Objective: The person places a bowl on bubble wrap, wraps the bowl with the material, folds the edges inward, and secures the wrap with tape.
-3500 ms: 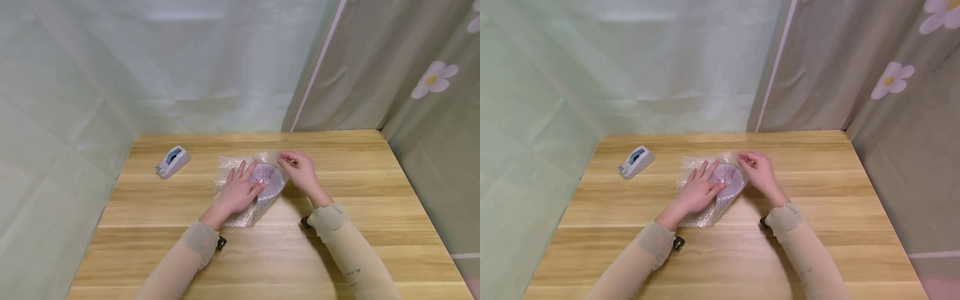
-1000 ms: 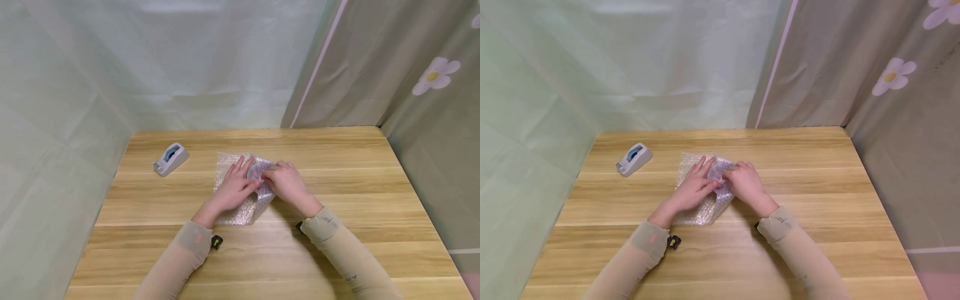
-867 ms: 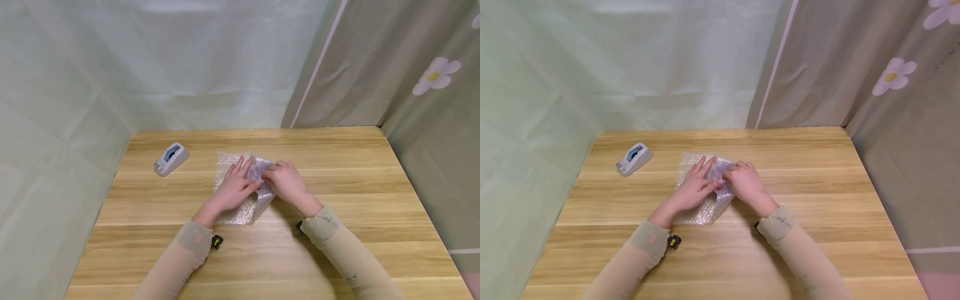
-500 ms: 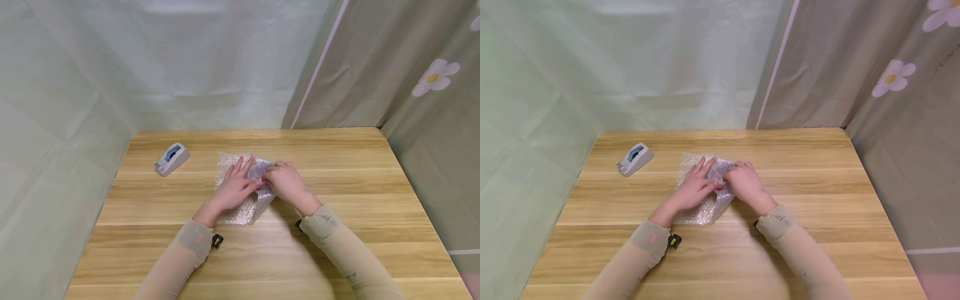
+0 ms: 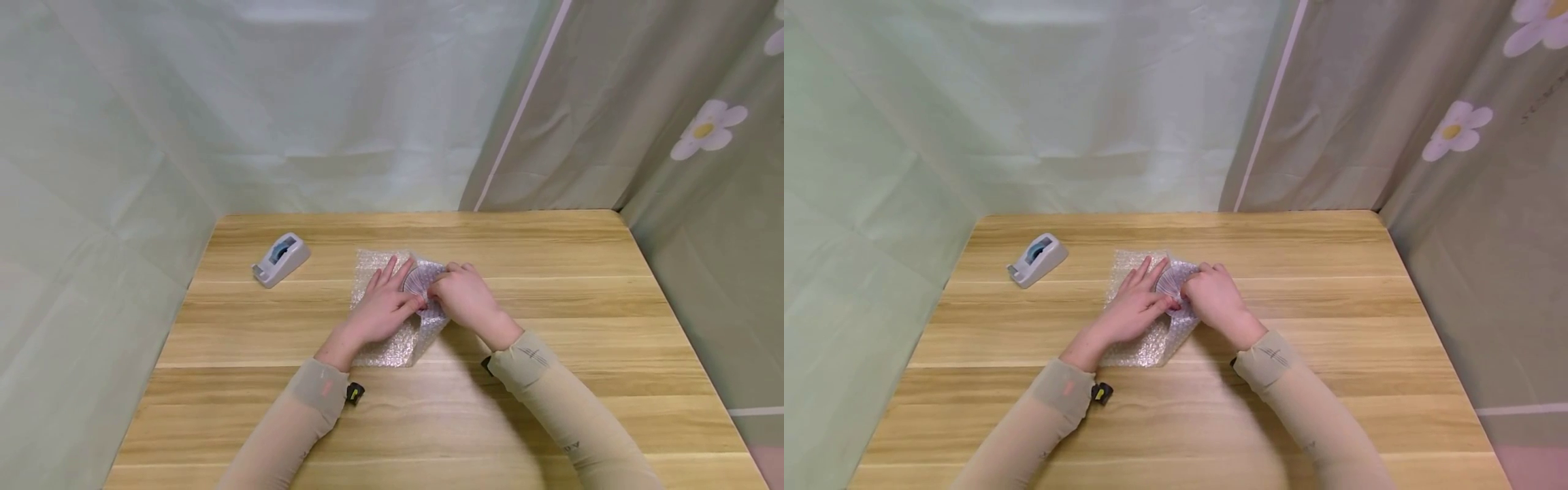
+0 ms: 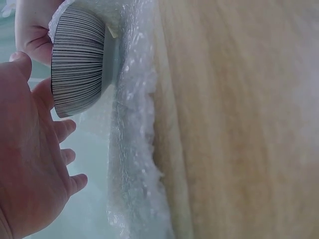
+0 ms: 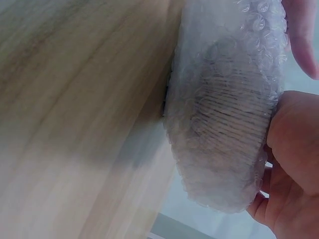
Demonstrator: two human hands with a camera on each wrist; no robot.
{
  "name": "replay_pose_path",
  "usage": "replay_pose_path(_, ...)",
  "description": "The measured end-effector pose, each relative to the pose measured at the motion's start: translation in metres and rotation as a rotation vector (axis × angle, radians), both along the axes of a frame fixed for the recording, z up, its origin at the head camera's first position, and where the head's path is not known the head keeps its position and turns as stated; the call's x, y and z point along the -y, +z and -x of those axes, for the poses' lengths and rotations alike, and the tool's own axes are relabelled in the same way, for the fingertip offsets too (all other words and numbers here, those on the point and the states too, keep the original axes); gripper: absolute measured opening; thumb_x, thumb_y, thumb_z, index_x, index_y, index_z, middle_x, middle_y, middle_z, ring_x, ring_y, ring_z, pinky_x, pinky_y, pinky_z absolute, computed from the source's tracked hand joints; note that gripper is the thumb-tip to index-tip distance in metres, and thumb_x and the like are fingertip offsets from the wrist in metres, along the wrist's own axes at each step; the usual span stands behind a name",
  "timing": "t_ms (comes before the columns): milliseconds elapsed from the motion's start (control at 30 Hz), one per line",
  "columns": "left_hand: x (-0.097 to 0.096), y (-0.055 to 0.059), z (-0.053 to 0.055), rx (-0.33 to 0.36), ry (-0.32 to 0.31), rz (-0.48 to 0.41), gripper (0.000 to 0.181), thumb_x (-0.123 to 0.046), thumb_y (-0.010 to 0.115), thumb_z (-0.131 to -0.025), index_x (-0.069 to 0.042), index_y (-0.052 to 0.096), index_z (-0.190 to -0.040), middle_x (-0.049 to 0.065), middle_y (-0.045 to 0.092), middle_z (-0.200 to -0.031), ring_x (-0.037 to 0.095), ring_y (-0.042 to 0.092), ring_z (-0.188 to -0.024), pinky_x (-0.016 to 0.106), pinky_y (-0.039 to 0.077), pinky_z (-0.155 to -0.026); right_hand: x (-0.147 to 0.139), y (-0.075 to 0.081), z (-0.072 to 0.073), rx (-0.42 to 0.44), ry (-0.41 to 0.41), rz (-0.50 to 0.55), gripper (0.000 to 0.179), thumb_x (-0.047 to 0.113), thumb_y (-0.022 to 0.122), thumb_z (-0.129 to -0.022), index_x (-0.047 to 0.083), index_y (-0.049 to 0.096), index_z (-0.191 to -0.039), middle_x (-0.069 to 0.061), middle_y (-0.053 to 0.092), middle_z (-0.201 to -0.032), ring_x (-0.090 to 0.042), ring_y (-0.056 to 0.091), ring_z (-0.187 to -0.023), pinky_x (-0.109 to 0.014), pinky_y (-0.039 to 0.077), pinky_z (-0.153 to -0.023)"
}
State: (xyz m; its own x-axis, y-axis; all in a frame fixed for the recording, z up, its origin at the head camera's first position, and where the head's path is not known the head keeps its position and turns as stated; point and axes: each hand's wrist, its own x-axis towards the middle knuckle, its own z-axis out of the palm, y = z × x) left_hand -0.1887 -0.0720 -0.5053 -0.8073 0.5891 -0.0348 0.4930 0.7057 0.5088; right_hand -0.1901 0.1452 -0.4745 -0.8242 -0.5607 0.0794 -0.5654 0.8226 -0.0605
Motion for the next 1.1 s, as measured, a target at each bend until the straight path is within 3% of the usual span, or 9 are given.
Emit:
replay_pose_path(400, 0.000, -0.002, 0.000, -0.022, 0.002, 0.015, 0.058, -0.056, 0.033, -0.114, -0.025, 0.078, -0.131, 0.006, 0.006, -0.180, 0.037, -0.008, -0.164, 0.064, 0.000, -0.129, -0.001, 0.006, -0.002, 0.008, 0.050, -0.061, 0.008, 0.020, 0.077, -0.098, 0.022, 0.085, -0.098, 0.000, 0.081, -0.103, -0.027, 0.065, -0.097, -0.045, 0.048, -0.081)
replay_pose_path(633, 0.001, -0.001, -0.001, -0.037, -0.004, 0.029, 0.063, -0.060, 0.028, -0.114, -0.027, 0.080, -0.127, 0.006, 0.006, -0.180, 0.039, -0.007, -0.164, 0.065, 0.002, -0.129, -0.007, 0.011, -0.003, 0.161, 0.003, -0.001, 0.024, 0.023, 0.062, -0.106, 0.014, 0.071, -0.126, -0.007, 0.078, -0.119, -0.032, 0.063, -0.122, -0.054, 0.041, -0.100)
replay_pose_path(833, 0.001, -0.002, -0.001, -0.042, 0.006, 0.027, 0.061, -0.059, 0.030, -0.114, -0.026, 0.081, -0.125, 0.006, 0.008, -0.180, 0.039, -0.006, -0.164, 0.066, 0.003, -0.129, -0.018, 0.013, -0.004, 0.226, 0.042, 0.027, 0.030, 0.023, 0.063, -0.096, 0.014, 0.064, -0.124, -0.006, 0.076, -0.121, -0.033, 0.058, -0.133, -0.056, 0.035, -0.108)
replay_pose_path(1100, -0.001, -0.002, 0.000, -0.044, 0.006, 0.037, 0.057, -0.056, 0.034, -0.114, -0.025, 0.080, -0.128, 0.006, 0.006, -0.180, 0.040, -0.006, -0.164, 0.065, 0.002, -0.129, -0.032, 0.012, -0.007, 0.189, 0.173, 0.007, 0.055, 0.015, 0.079, -0.071, 0.017, 0.066, -0.125, 0.000, 0.076, -0.119, -0.033, 0.056, -0.138, -0.055, 0.040, -0.102)
